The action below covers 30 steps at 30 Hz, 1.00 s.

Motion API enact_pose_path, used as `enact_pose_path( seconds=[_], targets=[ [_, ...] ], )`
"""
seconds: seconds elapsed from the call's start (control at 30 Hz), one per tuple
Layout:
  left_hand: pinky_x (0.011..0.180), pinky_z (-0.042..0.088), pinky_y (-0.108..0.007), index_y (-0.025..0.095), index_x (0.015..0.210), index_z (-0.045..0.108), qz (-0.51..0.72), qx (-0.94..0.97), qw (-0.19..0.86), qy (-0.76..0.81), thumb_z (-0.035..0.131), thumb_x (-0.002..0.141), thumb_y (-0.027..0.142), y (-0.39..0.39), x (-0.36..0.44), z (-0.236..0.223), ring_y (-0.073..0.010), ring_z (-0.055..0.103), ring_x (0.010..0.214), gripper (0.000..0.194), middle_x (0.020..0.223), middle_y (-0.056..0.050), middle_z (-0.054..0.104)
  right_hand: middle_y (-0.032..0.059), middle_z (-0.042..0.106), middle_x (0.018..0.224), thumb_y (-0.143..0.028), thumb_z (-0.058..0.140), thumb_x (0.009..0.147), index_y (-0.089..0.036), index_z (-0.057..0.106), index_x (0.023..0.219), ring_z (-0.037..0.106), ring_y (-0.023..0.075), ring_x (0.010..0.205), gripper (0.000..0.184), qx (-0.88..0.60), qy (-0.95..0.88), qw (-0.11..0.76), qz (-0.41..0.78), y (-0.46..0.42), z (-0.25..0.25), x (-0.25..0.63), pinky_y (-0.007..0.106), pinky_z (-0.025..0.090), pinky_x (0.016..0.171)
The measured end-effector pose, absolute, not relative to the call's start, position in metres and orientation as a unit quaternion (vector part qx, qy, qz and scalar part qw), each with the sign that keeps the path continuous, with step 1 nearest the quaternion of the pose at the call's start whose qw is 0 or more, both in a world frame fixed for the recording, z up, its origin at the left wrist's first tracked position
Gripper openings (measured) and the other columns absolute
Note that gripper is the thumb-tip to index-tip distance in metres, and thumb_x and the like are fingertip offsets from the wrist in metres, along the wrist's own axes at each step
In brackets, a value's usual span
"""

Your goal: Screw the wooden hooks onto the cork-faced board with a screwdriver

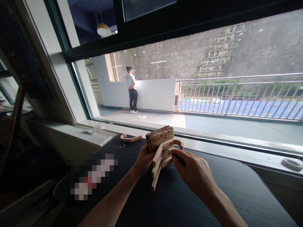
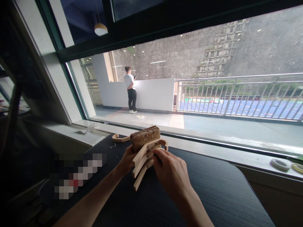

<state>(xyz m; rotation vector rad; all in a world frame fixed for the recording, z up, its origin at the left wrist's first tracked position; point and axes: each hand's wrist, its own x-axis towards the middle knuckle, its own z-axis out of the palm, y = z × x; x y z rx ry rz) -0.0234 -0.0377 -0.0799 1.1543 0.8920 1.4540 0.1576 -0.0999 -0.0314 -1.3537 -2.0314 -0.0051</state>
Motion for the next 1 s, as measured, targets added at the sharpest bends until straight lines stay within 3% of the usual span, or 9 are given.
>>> enact_pose_path(
  seconds=[0.2,0.43,0.53,0.73,0.9,1.0],
  targets=[
    [0.057,0.05,-0.023,0.012,0.088,0.07,0.605,0.481,0.513,0.373,0.084,0.053,0.027,-0.038,-0.022,-0.08,-0.017,0.064,0.063,0.041,0.078,-0.006,0.072,-0.0006,0.072,0.074,-0.039,0.052,0.086,-0.029,0.069,0.1,0.066,0.0182,0.067,0.025,-0.547,-0.727,0.393,0.135,-0.09,-0.037,0.163,0.025,0.044,0.058],
    [0.059,0.051,-0.024,0.012,0.092,0.07,0.602,0.48,0.515,0.378,0.083,0.053,0.026,-0.038,-0.024,-0.079,-0.0204,0.066,0.07,0.043,0.084,-0.008,0.073,0.0042,0.072,0.095,-0.025,0.042,0.092,-0.027,0.061,0.114,0.067,0.017,0.067,0.029,-0.514,-0.803,0.288,-0.089,-0.105,-0.033,0.151,0.024,0.035,0.052],
    [0.059,0.05,-0.024,0.012,0.091,0.071,0.603,0.478,0.511,0.384,0.084,0.051,0.025,-0.037,-0.024,-0.08,-0.0202,0.066,0.069,0.044,0.082,-0.008,0.073,0.007,0.072,0.094,-0.021,0.039,0.093,-0.025,0.058,0.117,0.067,0.0153,0.064,0.031,-0.507,-0.816,0.251,-0.12,-0.109,-0.032,0.148,0.023,0.033,0.05],
    [0.056,0.05,-0.023,0.011,0.09,0.07,0.605,0.475,0.511,0.383,0.083,0.053,0.027,-0.038,-0.023,-0.079,-0.0189,0.065,0.066,0.043,0.08,-0.007,0.073,0.0018,0.073,0.087,-0.027,0.044,0.09,-0.03,0.063,0.112,0.067,0.0183,0.071,0.029,-0.528,-0.796,0.297,-0.011,-0.102,-0.031,0.156,0.025,0.039,0.056],
    [0.058,0.05,-0.024,0.011,0.09,0.07,0.605,0.476,0.514,0.379,0.083,0.053,0.028,-0.04,-0.022,-0.077,-0.0197,0.066,0.067,0.043,0.082,-0.008,0.073,0.0001,0.072,0.076,-0.037,0.048,0.087,-0.029,0.068,0.107,0.066,0.0174,0.066,0.029,-0.532,-0.743,0.368,0.171,-0.089,-0.04,0.164,0.025,0.044,0.058],
    [0.058,0.05,-0.024,0.01,0.089,0.07,0.606,0.474,0.514,0.379,0.083,0.053,0.028,-0.039,-0.022,-0.077,-0.0206,0.066,0.068,0.042,0.08,-0.008,0.073,0.0001,0.072,0.077,-0.038,0.048,0.087,-0.029,0.068,0.107,0.066,0.0182,0.069,0.029,-0.535,-0.74,0.372,0.165,-0.089,-0.041,0.162,0.026,0.045,0.06]
  ],
)
